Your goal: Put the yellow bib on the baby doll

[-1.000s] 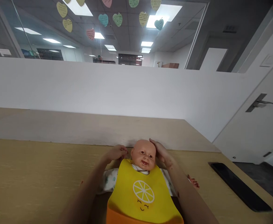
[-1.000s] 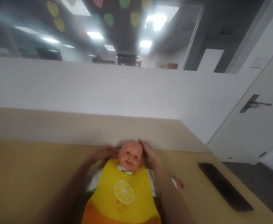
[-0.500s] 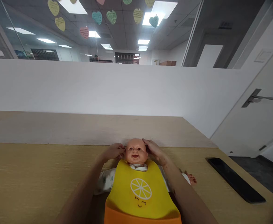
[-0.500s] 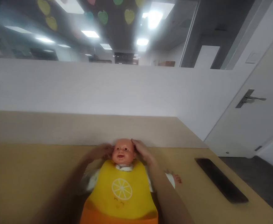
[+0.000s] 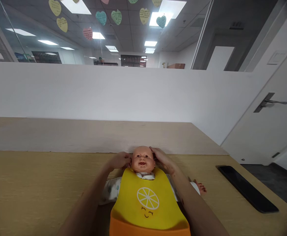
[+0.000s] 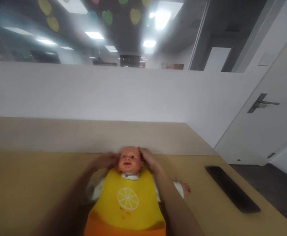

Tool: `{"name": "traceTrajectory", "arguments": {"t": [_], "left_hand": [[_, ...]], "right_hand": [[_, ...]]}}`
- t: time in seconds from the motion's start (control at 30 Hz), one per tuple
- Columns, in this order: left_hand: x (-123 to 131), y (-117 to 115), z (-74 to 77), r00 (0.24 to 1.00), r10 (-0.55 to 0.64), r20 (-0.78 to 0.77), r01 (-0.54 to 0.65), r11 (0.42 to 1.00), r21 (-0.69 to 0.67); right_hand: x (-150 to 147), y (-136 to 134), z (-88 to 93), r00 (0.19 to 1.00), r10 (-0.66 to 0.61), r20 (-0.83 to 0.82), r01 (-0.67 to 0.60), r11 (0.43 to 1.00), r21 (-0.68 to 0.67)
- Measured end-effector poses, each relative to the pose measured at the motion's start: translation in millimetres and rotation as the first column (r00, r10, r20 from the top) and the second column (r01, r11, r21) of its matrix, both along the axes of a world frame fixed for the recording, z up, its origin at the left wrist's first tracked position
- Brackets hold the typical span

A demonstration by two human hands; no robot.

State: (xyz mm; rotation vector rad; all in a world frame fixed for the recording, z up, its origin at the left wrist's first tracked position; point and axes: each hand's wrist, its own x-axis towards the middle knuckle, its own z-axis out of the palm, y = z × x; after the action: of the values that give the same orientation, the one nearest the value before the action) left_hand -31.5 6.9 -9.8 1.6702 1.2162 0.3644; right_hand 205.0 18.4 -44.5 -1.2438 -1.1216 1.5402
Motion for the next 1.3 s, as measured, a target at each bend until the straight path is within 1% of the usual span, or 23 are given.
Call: {"name": "traceTrajectory", "arguments": {"t": [0.13,0.27,0.43,0.5,0.6,0.7,0.77,0.83,0.9,0.93,1.0,1.03,1.07,1.13,1.17,1.23,1.27,1.3], "left_hand": [[-5,2,1.1,0.999,0.005,-0.044,-0.004,1.000,0.024],[-7,2,1.5,0.997,0.006,-0.074,-0.003,0.999,0.047],[-6,1,1.9,0.992,-0.009,-0.128,0.020,0.996,0.082],[-7,1,3.1,0.985,-0.032,-0.170,0.050,0.993,0.103],[-12,0,8.0,0.968,-0.061,-0.244,0.099,0.984,0.147],[-17,-5,19.5,0.955,-0.007,-0.298,0.079,0.970,0.230],[-19,-13,30.8,0.947,0.029,-0.321,0.073,0.951,0.301],[-20,-24,42.4,0.948,0.028,-0.317,0.088,0.934,0.345],[-21,-37,50.0,0.953,0.018,-0.301,0.096,0.928,0.359],[-22,-43,50.9,0.956,0.020,-0.293,0.090,0.930,0.355],[-27,-58,45.1,0.959,0.043,-0.280,0.055,0.941,0.334],[-30,-65,38.3,0.961,0.059,-0.270,0.031,0.947,0.320],[-33,-73,29.3,0.962,0.092,-0.259,-0.005,0.948,0.318],[-38,-92,7.5,0.945,0.266,-0.191,-0.185,0.914,0.361],[-39,-103,-3.7,0.934,0.324,-0.150,-0.255,0.899,0.357],[-38,-124,-22.7,0.920,0.391,-0.031,-0.358,0.871,0.337],[-36,-134,-29.5,0.901,0.431,0.049,-0.425,0.854,0.300],[-33,-142,-34.0,0.880,0.452,0.147,-0.475,0.851,0.225]], "right_hand": [[0,0,-0.5,1.000,-0.008,-0.017,0.007,1.000,-0.014],[2,2,-3.6,1.000,0.013,-0.018,-0.013,1.000,0.023],[4,2,-8.4,1.000,0.016,-0.025,-0.015,0.999,0.032],[5,2,-7.3,1.000,0.011,0.014,-0.012,0.998,0.070],[8,3,0.2,0.991,-0.036,0.131,0.016,0.989,0.147],[12,2,13.2,0.958,-0.153,0.243,0.099,0.970,0.222],[16,-4,22.0,0.922,-0.235,0.309,0.141,0.944,0.299],[22,-19,28.4,0.892,-0.283,0.354,0.144,0.917,0.371],[29,-43,30.4,0.879,-0.287,0.380,0.117,0.904,0.411],[33,-58,29.3,0.878,-0.277,0.390,0.102,0.905,0.413],[44,-91,22.4,0.872,-0.258,0.416,0.091,0.920,0.381],[49,-108,16.8,0.864,-0.259,0.431,0.116,0.937,0.330],[53,-124,10.1,0.854,-0.286,0.434,0.165,0.941,0.296],[60,-155,-4.8,0.876,-0.308,0.371,0.225,0.942,0.250],[60,-167,-12.0,0.887,-0.326,0.326,0.257,0.937,0.236],[57,-188,-23.6,0.910,-0.345,0.231,0.309,0.934,0.179],[54,-195,-27.2,0.921,-0.347,0.177,0.324,0.934,0.148],[49,-200,-28.8,0.931,-0.339,0.133,0.324,0.938,0.125]]}}
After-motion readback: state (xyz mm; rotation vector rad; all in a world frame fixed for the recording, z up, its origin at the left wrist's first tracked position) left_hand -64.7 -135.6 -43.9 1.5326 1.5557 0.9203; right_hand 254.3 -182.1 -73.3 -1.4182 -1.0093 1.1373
